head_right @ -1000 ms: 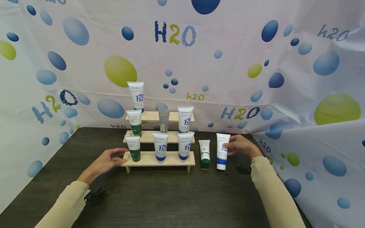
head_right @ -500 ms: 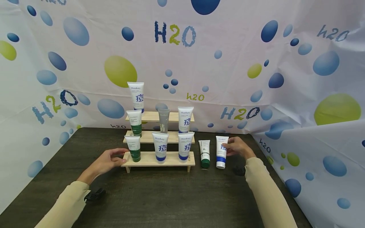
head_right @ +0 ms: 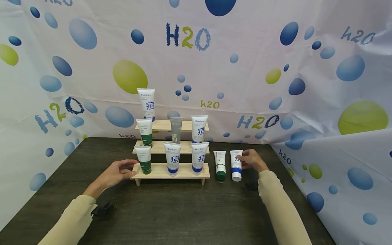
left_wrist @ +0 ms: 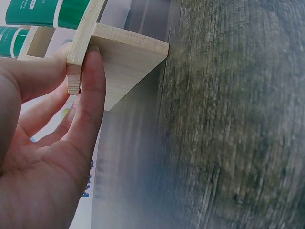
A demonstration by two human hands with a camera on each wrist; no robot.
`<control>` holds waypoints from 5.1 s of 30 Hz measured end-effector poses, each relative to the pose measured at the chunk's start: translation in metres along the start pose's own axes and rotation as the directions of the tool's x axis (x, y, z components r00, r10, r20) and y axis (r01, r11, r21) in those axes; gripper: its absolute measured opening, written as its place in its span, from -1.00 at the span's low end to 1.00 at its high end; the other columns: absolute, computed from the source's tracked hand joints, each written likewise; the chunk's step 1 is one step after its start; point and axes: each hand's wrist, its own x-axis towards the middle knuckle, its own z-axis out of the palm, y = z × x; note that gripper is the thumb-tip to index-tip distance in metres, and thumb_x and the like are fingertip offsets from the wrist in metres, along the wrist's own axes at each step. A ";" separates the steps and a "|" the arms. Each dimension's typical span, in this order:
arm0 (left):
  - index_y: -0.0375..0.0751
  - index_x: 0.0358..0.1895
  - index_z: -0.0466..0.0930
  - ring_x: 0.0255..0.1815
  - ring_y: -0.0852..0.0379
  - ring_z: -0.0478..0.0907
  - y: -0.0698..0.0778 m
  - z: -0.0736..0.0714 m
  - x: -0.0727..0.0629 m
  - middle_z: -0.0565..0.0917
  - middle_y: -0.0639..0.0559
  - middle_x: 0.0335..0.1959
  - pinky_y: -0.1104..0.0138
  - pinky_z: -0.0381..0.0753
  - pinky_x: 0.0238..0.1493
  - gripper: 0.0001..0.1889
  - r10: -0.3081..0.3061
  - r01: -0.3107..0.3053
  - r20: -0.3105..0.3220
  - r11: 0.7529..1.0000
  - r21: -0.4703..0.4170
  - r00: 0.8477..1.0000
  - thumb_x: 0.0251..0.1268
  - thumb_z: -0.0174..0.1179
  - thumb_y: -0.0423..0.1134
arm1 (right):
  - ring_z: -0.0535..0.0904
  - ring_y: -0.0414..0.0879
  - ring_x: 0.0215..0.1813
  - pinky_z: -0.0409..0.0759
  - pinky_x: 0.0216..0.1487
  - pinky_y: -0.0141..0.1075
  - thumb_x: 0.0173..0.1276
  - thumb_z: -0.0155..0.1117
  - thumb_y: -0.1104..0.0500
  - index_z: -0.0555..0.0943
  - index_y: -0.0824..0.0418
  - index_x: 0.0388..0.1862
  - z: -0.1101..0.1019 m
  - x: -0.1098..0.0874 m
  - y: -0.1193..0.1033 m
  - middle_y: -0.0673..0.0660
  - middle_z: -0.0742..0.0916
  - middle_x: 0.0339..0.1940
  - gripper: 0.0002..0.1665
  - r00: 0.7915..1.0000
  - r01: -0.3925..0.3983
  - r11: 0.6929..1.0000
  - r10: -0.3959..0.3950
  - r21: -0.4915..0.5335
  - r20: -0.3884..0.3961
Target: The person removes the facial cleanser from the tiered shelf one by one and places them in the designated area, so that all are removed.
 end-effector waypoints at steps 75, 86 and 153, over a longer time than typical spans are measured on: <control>-0.34 0.48 0.36 0.16 -0.13 0.70 -0.002 -0.002 0.003 0.43 -0.42 0.42 0.09 0.70 0.13 -0.37 -0.014 0.014 0.005 1.000 0.009 1.000 0.44 0.32 -0.23 | 0.68 0.27 0.20 0.74 0.11 0.02 0.64 0.11 0.10 0.33 0.46 0.49 -0.040 -0.051 -0.070 0.59 0.51 0.39 -0.37 0.928 0.368 0.921 -0.355 -0.129 0.115; -0.37 0.48 0.35 0.18 -0.17 0.68 -0.001 0.000 -0.001 0.42 -0.45 0.40 0.08 0.71 0.09 -0.37 0.000 0.000 0.010 1.000 0.001 1.000 0.44 0.31 -0.25 | 0.69 0.29 0.17 0.75 0.07 0.00 0.60 0.19 0.10 0.50 0.37 0.38 -0.035 -0.086 -0.145 0.45 0.62 0.33 -0.49 0.846 0.520 0.796 -0.529 -0.311 0.062; -0.30 0.46 0.40 0.21 -0.18 0.67 -0.002 0.002 0.001 0.46 -0.40 0.40 0.00 0.68 0.18 -0.39 -0.026 0.026 -0.004 1.000 0.016 1.000 0.43 0.33 -0.22 | 0.67 0.25 0.22 0.70 0.20 -0.02 0.53 0.27 0.18 0.54 0.34 0.32 0.101 -0.058 -0.318 0.31 0.68 0.23 -0.54 0.757 0.647 0.762 -0.638 -0.026 0.140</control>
